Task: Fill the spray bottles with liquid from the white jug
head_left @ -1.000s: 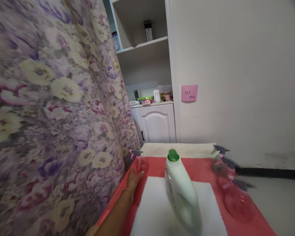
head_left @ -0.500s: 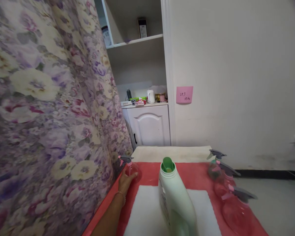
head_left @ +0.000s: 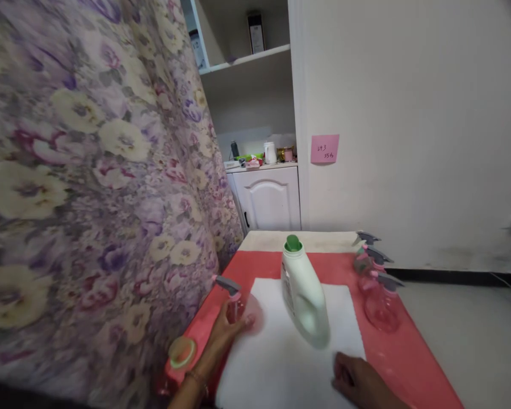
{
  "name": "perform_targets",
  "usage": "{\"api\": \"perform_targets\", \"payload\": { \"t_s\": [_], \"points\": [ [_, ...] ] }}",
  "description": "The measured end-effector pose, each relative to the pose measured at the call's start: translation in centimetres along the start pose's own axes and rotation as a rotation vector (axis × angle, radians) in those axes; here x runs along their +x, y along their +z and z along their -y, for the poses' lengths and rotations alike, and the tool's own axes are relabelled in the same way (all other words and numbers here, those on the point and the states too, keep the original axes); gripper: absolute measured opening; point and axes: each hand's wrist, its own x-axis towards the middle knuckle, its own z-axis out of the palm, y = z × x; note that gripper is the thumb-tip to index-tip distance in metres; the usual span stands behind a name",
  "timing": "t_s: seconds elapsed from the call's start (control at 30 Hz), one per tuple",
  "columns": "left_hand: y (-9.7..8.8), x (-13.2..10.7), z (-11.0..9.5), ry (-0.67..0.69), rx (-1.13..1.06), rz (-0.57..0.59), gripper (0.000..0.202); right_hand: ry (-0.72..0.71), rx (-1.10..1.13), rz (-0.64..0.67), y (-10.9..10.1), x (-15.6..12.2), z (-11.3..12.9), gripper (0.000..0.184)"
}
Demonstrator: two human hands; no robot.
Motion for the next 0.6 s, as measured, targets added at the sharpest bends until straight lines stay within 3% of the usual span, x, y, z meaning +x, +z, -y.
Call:
{"api": "perform_targets", "payload": {
  "t_s": [0.1, 0.23, 0.6],
  "points": [
    [0.9, -4.4, 1.4, 0.001, 0.024, 0.087, 0.069, -0.01, -0.039, -0.059, -0.2, -0.7, 0.4, 0.003],
    [1.7, -7.3, 2.9, -0.002, 0.003, 0.145, 0.073, 0.002, -0.099, -0.109, -0.2, -1.3, 0.3, 0.007],
    [2.2, -8.3, 4.4, 0.038, -0.021, 0.154, 0.076, 0.054, -0.189, -0.265, 0.9, -2.4, 0.6, 0.009]
  ]
}}
